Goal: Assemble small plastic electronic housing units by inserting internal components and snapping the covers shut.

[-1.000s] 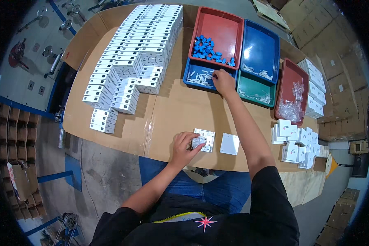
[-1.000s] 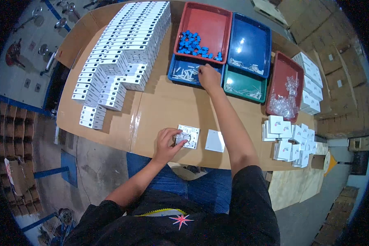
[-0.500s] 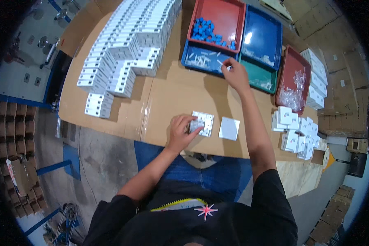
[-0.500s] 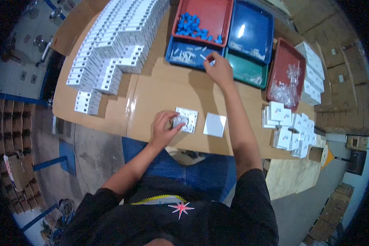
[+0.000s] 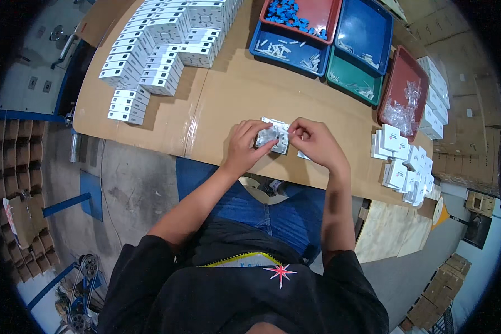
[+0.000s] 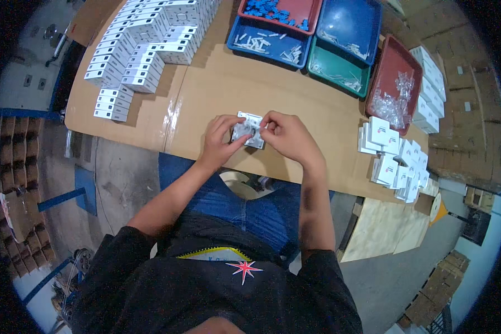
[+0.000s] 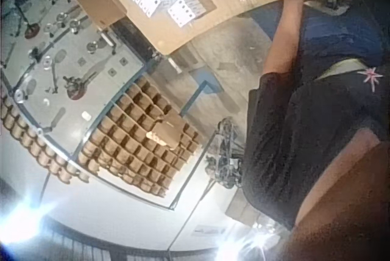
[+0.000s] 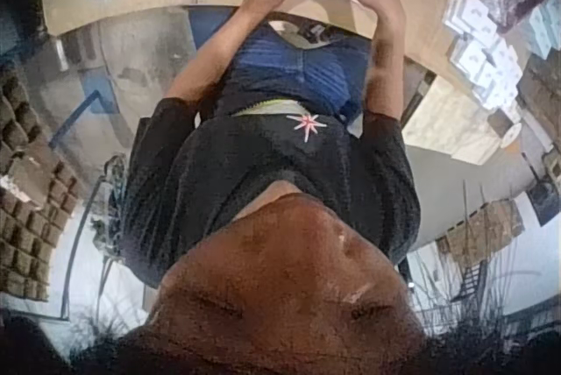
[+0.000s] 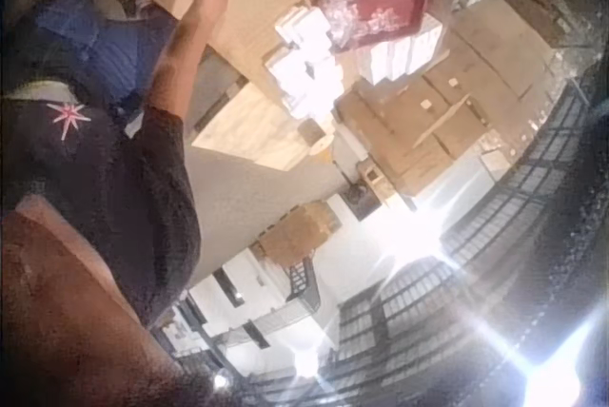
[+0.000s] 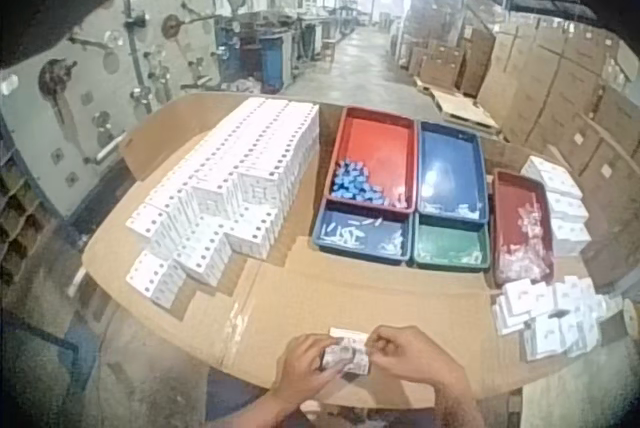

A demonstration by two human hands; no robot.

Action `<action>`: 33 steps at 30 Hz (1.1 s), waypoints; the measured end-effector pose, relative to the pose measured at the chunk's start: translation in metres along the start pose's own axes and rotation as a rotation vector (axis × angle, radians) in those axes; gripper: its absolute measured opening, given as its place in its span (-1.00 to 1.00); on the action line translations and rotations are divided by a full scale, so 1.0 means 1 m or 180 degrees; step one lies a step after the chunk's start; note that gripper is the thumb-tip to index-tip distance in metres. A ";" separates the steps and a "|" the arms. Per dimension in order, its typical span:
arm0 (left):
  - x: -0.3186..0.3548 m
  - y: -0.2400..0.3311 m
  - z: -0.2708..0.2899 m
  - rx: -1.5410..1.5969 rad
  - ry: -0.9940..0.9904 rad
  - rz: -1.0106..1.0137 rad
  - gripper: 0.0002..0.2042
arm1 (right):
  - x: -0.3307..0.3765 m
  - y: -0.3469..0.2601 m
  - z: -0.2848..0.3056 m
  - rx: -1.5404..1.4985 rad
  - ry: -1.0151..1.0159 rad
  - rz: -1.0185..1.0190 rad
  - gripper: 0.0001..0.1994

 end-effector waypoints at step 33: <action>0.010 -0.004 0.000 -0.0024 -0.0064 -0.0266 -0.60 | 0.002 0.019 -0.062 0.0724 0.1225 0.0438 -0.75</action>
Point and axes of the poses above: each hand's wrist, its own x-axis away from the middle knuckle, its own z-axis out of the back of the hand, y = z × x, the point moved 3 cm from there along -x, towards the middle knuckle, and after that the axes turned 4 degrees about z, right-handed, at the moved point
